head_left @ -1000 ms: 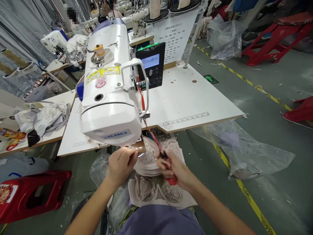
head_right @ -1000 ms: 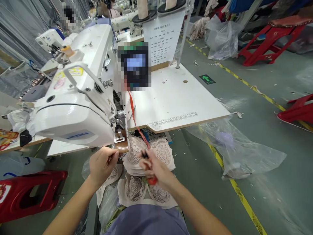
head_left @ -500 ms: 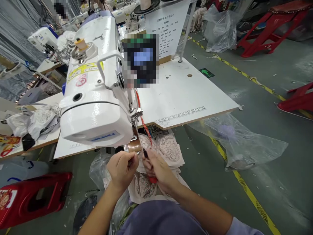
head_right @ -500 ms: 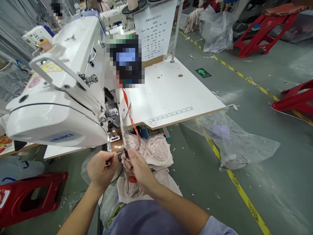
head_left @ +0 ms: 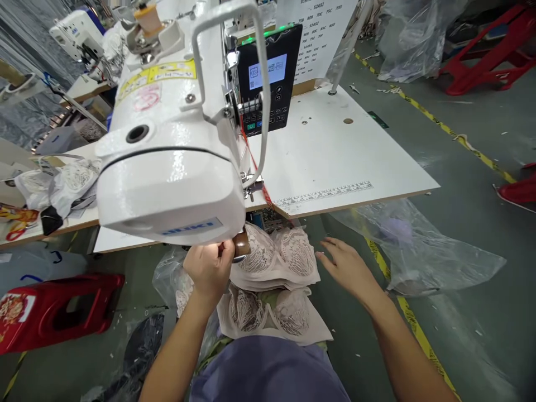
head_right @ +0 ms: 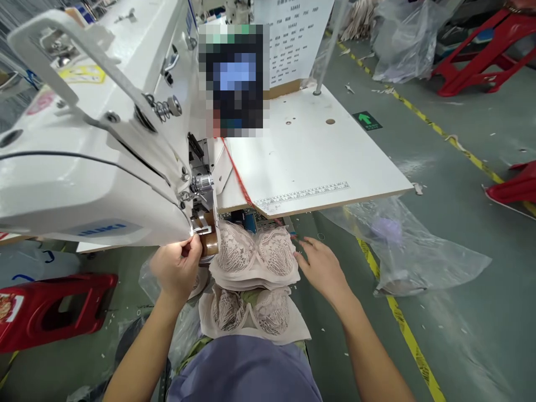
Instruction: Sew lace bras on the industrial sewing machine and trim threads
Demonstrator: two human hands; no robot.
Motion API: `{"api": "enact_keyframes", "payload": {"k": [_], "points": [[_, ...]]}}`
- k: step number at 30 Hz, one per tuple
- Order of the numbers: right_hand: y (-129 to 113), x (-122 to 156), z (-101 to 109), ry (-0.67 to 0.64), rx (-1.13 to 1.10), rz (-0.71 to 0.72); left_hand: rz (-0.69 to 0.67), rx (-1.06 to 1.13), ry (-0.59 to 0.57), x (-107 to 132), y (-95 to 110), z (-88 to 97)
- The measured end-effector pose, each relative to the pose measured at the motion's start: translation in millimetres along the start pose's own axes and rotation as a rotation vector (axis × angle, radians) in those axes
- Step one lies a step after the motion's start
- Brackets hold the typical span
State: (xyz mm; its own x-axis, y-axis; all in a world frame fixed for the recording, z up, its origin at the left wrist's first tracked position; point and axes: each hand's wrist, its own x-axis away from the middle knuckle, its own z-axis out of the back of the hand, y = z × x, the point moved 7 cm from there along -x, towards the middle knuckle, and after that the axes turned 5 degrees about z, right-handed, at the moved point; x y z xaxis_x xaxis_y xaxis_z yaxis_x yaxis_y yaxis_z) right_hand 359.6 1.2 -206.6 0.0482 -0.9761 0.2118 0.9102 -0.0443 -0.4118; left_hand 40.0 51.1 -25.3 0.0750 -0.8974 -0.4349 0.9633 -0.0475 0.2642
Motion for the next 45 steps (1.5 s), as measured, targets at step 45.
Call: {"api": "enact_keyframes", "payload": {"k": [45], "points": [[-233.0, -44.1, 122.4, 0.382, -0.418, 0.584, -0.482, 0.267, -0.107, 29.1, -3.7, 59.9]]}}
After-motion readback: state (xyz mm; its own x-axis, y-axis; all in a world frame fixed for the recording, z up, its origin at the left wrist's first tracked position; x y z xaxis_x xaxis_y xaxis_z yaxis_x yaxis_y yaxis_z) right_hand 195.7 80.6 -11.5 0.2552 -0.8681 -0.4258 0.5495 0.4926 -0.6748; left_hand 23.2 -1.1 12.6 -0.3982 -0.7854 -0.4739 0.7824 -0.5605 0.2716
